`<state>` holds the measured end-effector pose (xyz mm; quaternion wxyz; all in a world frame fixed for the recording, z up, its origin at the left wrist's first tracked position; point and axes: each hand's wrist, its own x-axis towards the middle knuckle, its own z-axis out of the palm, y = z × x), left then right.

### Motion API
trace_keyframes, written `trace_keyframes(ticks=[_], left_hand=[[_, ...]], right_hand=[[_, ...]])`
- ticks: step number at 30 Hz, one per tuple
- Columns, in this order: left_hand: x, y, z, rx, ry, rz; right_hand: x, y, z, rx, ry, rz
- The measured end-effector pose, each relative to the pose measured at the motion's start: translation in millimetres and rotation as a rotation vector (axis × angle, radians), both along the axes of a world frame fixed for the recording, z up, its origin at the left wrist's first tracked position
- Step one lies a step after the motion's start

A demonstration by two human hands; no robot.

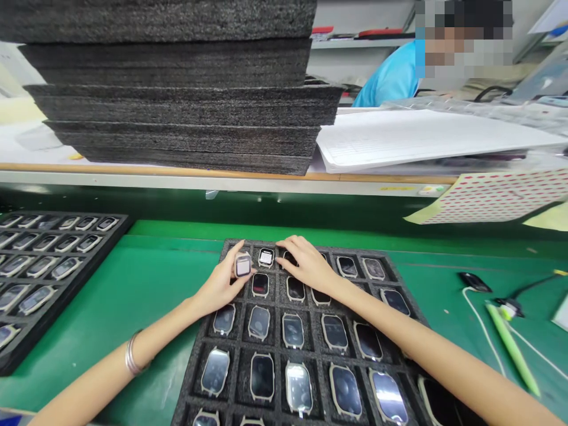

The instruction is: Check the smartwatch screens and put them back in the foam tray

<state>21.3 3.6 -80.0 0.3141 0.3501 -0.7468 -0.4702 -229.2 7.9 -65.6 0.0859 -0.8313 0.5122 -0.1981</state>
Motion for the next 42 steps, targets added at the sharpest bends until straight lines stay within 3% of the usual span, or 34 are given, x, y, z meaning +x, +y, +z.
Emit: trace_keyframes(ticks=[3,7,10,15,19,22,25,30,33,37,42], left_hand=[[9.2,-24.0,-1.2,-0.311,-0.302,0.082],[13.3,-46.4,1.7,-0.382,-0.452,0.049],[3.6,-50.5,10.9,-0.429,-0.535,0.012],[-49.1,-35.9,32.4,-0.52,-0.577,-0.099],[-104.8,-17.4,29.1,-0.508,-0.592,-0.121],[-131.4,-10.9,19.2,-0.432,-0.581,-0.062],[-138.9,-12.5,13.9,-0.328,-0.51,-0.008],[-125.1,-13.4,19.5,-0.111,-0.257,-0.007],[-111.4,-3.0,26.2,0.08,-0.048,-0.027],[-94.9,16.7,29.5,0.436,0.173,-0.068],[-86.5,33.1,23.9,0.696,0.296,-0.048]], right_hand=[[-28.9,9.3,3.6,-0.016,0.068,-0.094],[-60.3,24.8,1.0,0.02,0.135,-0.118],[-65.1,34.2,-2.0,0.048,0.148,-0.131],[-58.3,34.4,-1.1,0.092,0.077,-0.265],[-56.9,36.2,1.9,0.142,-0.086,-0.333],[-55.1,44.5,4.8,0.167,-0.265,-0.306],[-51.8,53.3,12.6,0.226,-0.484,-0.291],[-45.0,66.8,34.5,0.316,-0.769,-0.295],[-41.9,78.1,40.3,0.507,-1.057,-0.247],[-39.6,91.5,32.3,0.822,-1.52,-0.118],[-36.2,95.7,17.1,0.856,-1.533,-0.017]])
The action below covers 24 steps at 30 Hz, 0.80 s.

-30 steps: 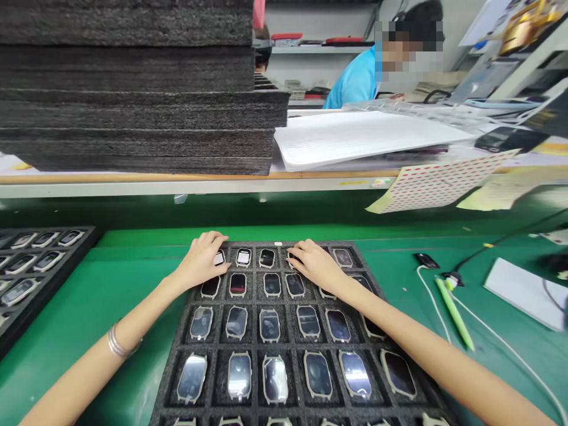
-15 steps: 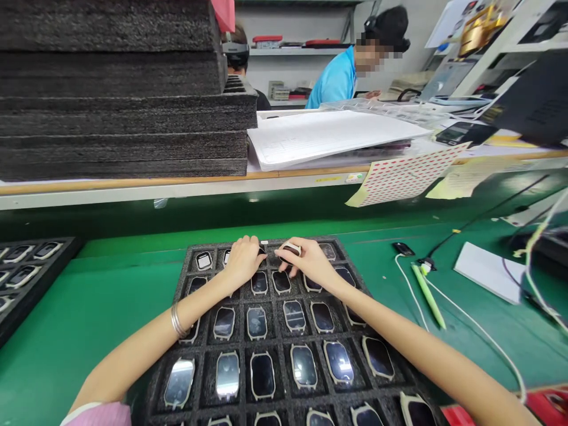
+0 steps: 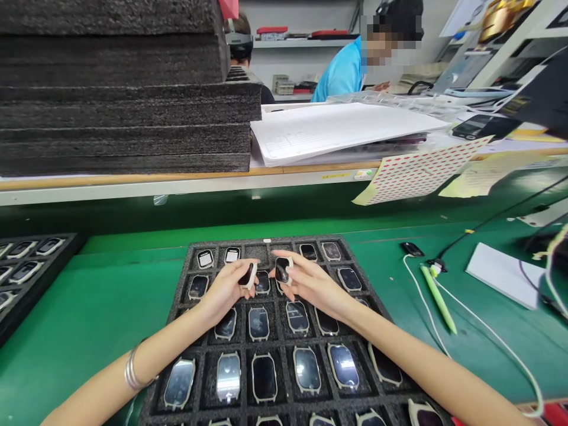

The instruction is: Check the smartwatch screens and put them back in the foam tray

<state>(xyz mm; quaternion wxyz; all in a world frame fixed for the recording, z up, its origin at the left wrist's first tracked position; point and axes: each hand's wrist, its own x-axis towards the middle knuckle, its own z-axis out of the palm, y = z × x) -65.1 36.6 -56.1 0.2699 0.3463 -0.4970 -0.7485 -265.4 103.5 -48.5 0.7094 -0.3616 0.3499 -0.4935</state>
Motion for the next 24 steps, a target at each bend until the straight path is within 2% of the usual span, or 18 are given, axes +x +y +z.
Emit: trace_keyframes(ticks=[2,4,11,14,20,24], left_hand=[[1.2,4.2,-0.5,0.046,0.025,-0.005],[2.7,7.7,0.3,0.026,0.005,-0.007],[8.1,14.0,-5.2,-0.222,-0.149,-0.061],[9.4,16.3,-9.6,-0.322,-0.185,-0.041],[10.2,21.1,-13.1,-0.384,-0.167,-0.054],[10.0,20.2,-15.5,-0.416,-0.125,-0.059]], right_hand=[[0.9,0.6,-2.7,-0.008,0.006,0.04],[1.0,1.8,-3.6,-0.01,-0.027,0.088],[-1.5,4.1,-7.4,0.01,-0.119,0.186],[-1.5,4.4,-11.8,0.004,-0.127,0.205],[0.4,4.7,-14.9,-0.029,-0.121,0.162],[1.5,4.5,-15.1,-0.067,-0.031,0.095]])
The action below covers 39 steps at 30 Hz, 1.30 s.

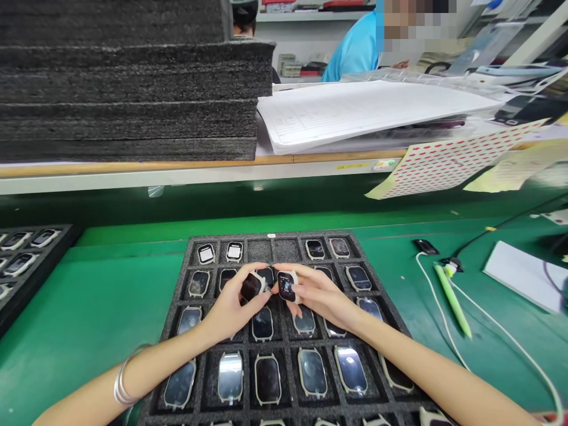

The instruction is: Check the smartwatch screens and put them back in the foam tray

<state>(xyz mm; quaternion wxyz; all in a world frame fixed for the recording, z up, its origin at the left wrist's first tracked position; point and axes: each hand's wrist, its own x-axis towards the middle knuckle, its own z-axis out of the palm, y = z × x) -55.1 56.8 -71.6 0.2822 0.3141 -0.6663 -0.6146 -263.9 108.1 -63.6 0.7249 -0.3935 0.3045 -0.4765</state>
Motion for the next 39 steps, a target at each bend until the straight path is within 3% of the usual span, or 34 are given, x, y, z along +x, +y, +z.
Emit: trace_keyframes(ticks=[10,39], left_hand=[[-0.4,-2.1,-0.2,-0.034,-0.062,-0.023],[0.0,-4.3,3.4,-0.076,-0.086,-0.027]], right_hand=[[3.5,2.8,-1.5,-0.028,0.208,-0.051],[5.5,6.8,4.7,-0.024,0.25,-0.06]])
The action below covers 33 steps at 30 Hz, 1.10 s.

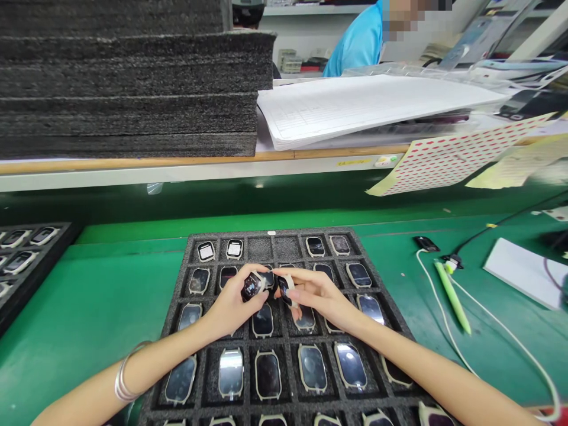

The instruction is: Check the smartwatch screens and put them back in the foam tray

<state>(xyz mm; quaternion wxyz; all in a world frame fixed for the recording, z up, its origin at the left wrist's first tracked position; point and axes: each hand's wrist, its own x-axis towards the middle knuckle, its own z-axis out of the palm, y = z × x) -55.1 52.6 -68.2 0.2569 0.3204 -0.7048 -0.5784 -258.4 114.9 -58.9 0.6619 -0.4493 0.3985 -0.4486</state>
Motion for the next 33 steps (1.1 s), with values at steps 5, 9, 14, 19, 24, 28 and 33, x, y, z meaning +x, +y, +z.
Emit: trace_keyframes(ticks=[5,9,14,19,24,28,33], left_hand=[[0.3,-0.3,0.0,-0.015,-0.013,-0.001],[0.9,0.0,0.1,0.005,0.008,0.008],[1.4,-1.2,0.0,-0.018,-0.014,0.005],[1.7,-4.2,-1.2,-0.03,0.014,0.037],[2.7,-3.3,-0.8,-0.041,0.008,0.052],[3.5,-2.9,-0.2,-0.057,0.0,0.067],[2.6,-2.8,-2.9,-0.03,-0.016,0.077]], right_hand=[[-0.1,-0.7,-0.9,0.002,0.004,0.0],[-0.5,-1.7,-2.2,-0.011,0.007,-0.012],[-0.7,-2.4,-3.3,-0.005,0.012,-0.022],[-0.2,-2.7,-2.2,0.002,0.029,-0.018],[-0.3,-1.6,1.4,-0.008,0.041,-0.044],[-1.2,-1.1,3.3,-0.008,0.026,-0.055],[-0.8,-1.2,2.0,0.016,-0.004,-0.042]])
